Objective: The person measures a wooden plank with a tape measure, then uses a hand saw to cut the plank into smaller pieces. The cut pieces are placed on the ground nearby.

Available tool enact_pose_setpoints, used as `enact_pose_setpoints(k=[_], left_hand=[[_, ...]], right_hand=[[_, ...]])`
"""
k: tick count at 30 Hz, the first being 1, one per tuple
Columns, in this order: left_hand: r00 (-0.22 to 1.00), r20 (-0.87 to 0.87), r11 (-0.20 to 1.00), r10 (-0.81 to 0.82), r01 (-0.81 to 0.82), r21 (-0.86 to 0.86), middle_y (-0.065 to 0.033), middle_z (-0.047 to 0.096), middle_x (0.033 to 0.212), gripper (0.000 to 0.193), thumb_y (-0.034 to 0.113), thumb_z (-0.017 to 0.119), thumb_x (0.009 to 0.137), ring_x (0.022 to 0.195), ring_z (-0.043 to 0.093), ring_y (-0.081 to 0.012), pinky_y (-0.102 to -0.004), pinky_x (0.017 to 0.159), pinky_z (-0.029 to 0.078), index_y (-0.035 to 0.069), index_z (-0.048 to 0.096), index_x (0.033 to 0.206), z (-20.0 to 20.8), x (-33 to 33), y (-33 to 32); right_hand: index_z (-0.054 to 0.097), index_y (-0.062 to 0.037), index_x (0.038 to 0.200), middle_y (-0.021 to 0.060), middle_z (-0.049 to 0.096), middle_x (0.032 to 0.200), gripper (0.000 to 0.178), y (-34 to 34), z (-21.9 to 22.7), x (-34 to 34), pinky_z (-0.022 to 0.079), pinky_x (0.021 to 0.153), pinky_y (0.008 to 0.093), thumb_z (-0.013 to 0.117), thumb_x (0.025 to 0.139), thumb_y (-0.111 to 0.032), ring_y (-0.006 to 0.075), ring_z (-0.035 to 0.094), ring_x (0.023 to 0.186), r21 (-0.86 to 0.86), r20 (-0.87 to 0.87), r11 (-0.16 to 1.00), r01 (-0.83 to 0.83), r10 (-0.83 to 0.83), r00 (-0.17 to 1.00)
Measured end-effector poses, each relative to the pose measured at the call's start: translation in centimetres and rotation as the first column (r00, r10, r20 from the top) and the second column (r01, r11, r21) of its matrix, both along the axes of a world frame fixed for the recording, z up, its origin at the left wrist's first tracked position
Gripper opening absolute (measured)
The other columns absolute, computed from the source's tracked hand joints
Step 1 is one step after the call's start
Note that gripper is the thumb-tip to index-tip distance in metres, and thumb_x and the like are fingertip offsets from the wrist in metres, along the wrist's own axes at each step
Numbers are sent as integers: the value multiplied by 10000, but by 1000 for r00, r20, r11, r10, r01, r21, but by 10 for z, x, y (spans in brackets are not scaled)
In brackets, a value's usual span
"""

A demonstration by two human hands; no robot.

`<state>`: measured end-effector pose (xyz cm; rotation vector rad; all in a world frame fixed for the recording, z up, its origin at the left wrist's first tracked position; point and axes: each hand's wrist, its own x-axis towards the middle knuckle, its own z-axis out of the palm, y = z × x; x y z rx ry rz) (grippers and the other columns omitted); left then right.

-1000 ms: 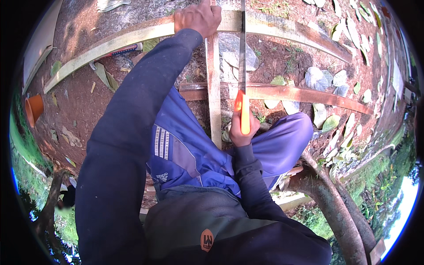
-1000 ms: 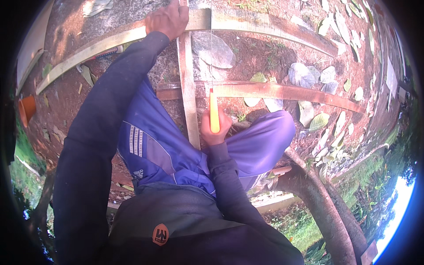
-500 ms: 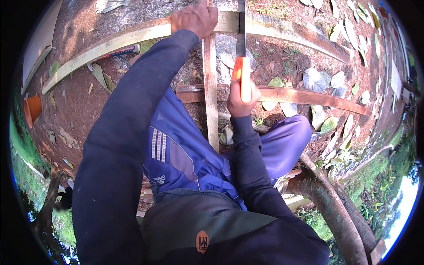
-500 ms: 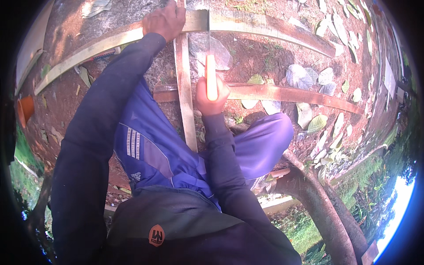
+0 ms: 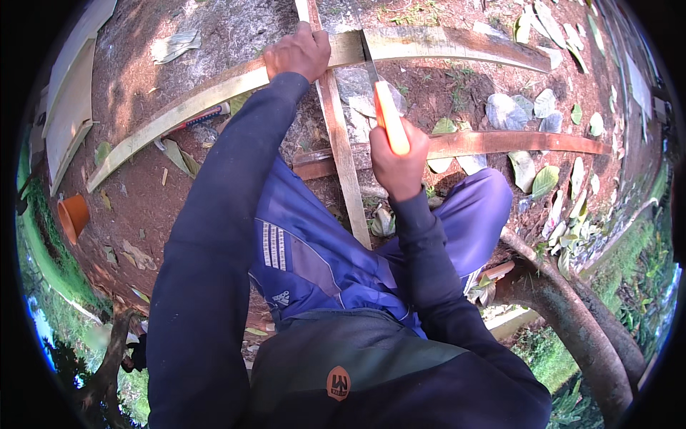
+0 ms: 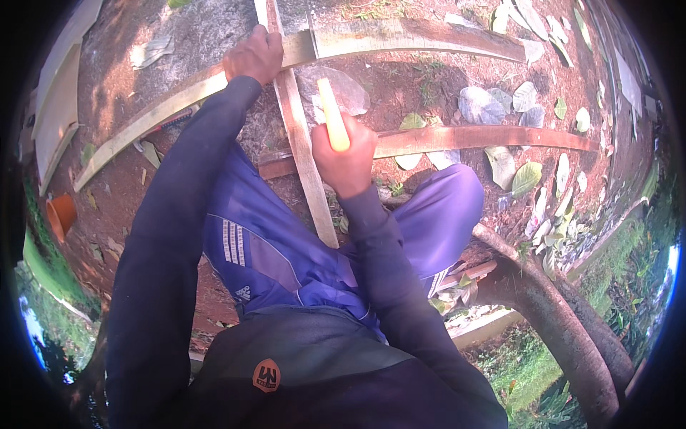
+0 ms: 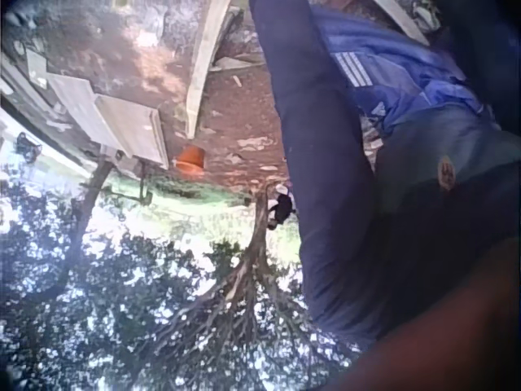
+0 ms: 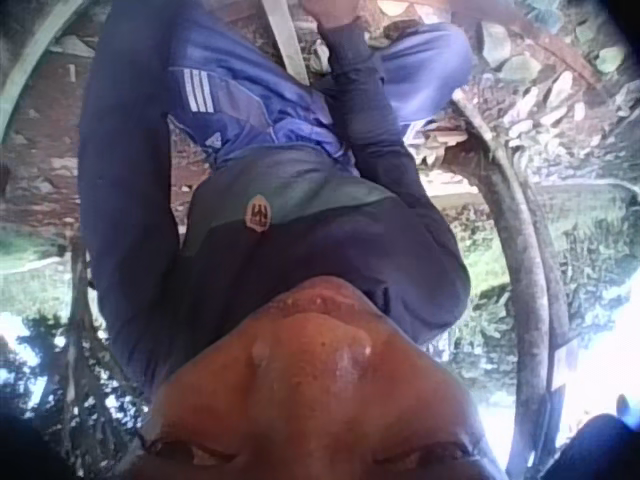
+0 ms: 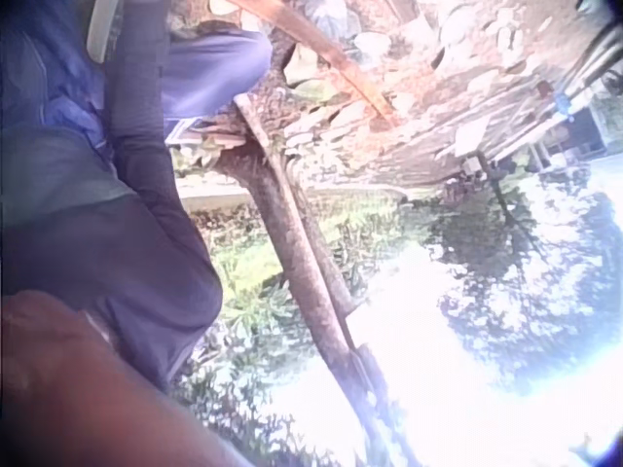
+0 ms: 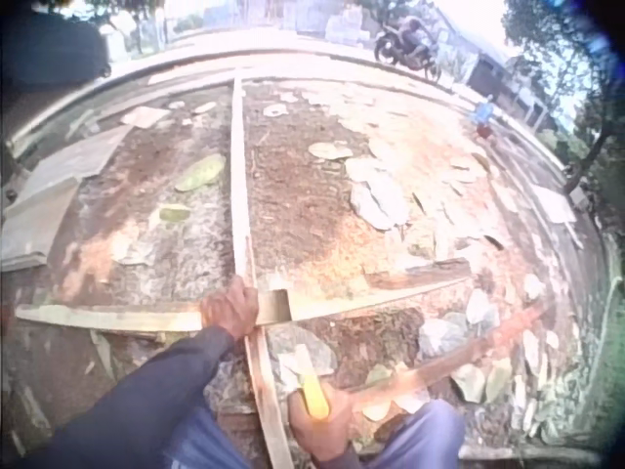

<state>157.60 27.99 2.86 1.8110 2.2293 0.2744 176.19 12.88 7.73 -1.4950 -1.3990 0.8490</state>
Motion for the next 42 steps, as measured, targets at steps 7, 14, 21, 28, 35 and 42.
enact_pose_setpoints(k=[7, 14, 21, 28, 35, 42], left_hand=[[999, -16, 999, 35, -35, -3, -236, 738, 910, 499, 397, 345, 995, 874, 713, -372, -514, 939, 464, 33, 672, 1092, -1, -10, -1], [999, -33, 999, 25, -25, -22, -279, 727, 1060, 510, 420, 366, 986, 1024, 700, -419, -478, 976, 474, 35, 672, 1123, -6, 5, 6], [995, -39, 992, 94, -97, -76, -257, 730, 1078, 489, 436, 385, 983, 1042, 694, -412, -484, 954, 482, 61, 673, 1105, 0, -5, 4], [997, -47, 995, 69, -72, -67, -264, 726, 1079, 484, 417, 380, 975, 1043, 689, -427, -491, 962, 481, 46, 662, 1101, 6, 9, 5], [994, -60, 993, 95, -98, -57, -268, 725, 1084, 493, 417, 371, 984, 1051, 691, -421, -488, 966, 479, 40, 663, 1108, 2, -2, 4], [996, -50, 996, 73, -76, -56, -288, 715, 1112, 493, 416, 385, 980, 1080, 676, -451, -502, 974, 476, 43, 674, 1122, 1, 6, 4]], right_hand=[[655, 18, 803, 208, 622, 630, 56, -89, 16, 16, 514, 534, 428, 677, 775, -25, 341, 670, 556, -166, 26, 986, -16, 20, 999], [650, 7, 764, 195, 609, 628, 114, -5, -4, 2, 496, 526, 430, 663, 816, -93, 366, 630, 536, 57, 4, 998, 22, -22, 1000], [721, 18, 913, 194, 652, 708, 139, -68, 14, 3, 523, 555, 422, 670, 792, -28, 340, 657, 571, 20, 47, 1000, 7, -8, 999], [597, -3, 735, 200, 595, 641, 108, -27, 12, 5, 475, 509, 430, 671, 798, -50, 376, 594, 506, 36, -68, 996, 79, -77, 995], [659, 8, 796, 177, 582, 613, 80, -66, 15, 7, 503, 526, 415, 697, 791, -62, 348, 632, 529, -77, 24, 997, -15, 17, 1000], [689, -13, 853, 165, 658, 697, 124, -58, 2, 14, 537, 552, 441, 713, 777, -109, 375, 657, 594, -22, 88, 999, -35, 36, 995]])
